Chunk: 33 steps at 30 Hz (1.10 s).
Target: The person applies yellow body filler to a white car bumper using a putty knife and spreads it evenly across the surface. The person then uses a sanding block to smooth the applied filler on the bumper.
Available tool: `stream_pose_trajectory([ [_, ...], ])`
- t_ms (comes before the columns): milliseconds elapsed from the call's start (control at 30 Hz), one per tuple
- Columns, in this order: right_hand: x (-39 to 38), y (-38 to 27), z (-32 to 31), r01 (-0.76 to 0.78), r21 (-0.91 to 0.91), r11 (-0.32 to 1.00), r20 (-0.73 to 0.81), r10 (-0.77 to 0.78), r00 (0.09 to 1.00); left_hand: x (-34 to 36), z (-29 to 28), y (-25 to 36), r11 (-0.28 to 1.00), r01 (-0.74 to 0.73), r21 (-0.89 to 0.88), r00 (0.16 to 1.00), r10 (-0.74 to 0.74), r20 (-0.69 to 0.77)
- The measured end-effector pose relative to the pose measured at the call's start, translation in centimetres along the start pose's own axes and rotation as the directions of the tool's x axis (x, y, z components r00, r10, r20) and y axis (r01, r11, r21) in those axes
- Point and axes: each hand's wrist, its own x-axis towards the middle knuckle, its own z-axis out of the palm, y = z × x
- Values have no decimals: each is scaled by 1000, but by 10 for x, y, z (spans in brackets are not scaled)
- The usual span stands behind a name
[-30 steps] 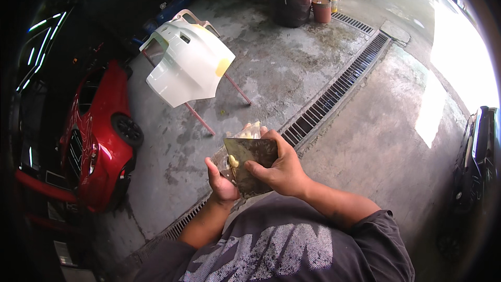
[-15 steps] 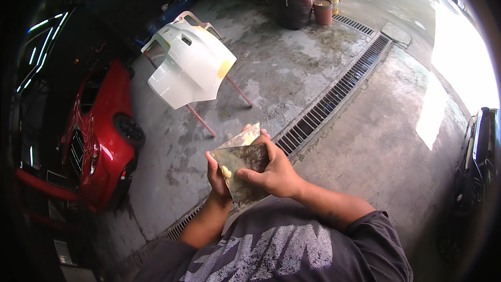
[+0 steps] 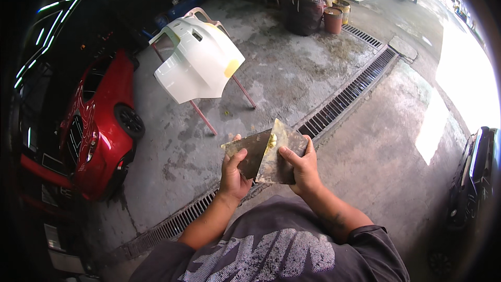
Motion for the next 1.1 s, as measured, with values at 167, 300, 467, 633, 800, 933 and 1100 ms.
stream_pose_trajectory([
  [167,-5,6,4,36,-97,995,49,-31,998,-11,25,4,929,193,-316,928,-68,365],
  [300,-3,-1,-6,49,-157,986,62,-40,997,-10,24,19,878,302,-370,910,-150,387],
  [467,14,-32,-6,73,-203,976,-73,-90,993,-15,42,27,908,306,-287,909,-189,372],
  [633,19,-31,-14,64,-247,967,-50,-78,996,-14,27,14,927,334,-171,863,-228,452],
  [800,-2,-18,11,194,-480,856,159,-132,978,-14,0,4,957,273,101,809,-286,514],
  [933,5,-32,23,260,-510,820,230,-161,960,-14,-3,4,955,292,50,791,-270,549],
  [1100,-10,-18,33,393,-520,758,452,-146,880,-11,-1,9,942,318,111,789,-328,520],
])
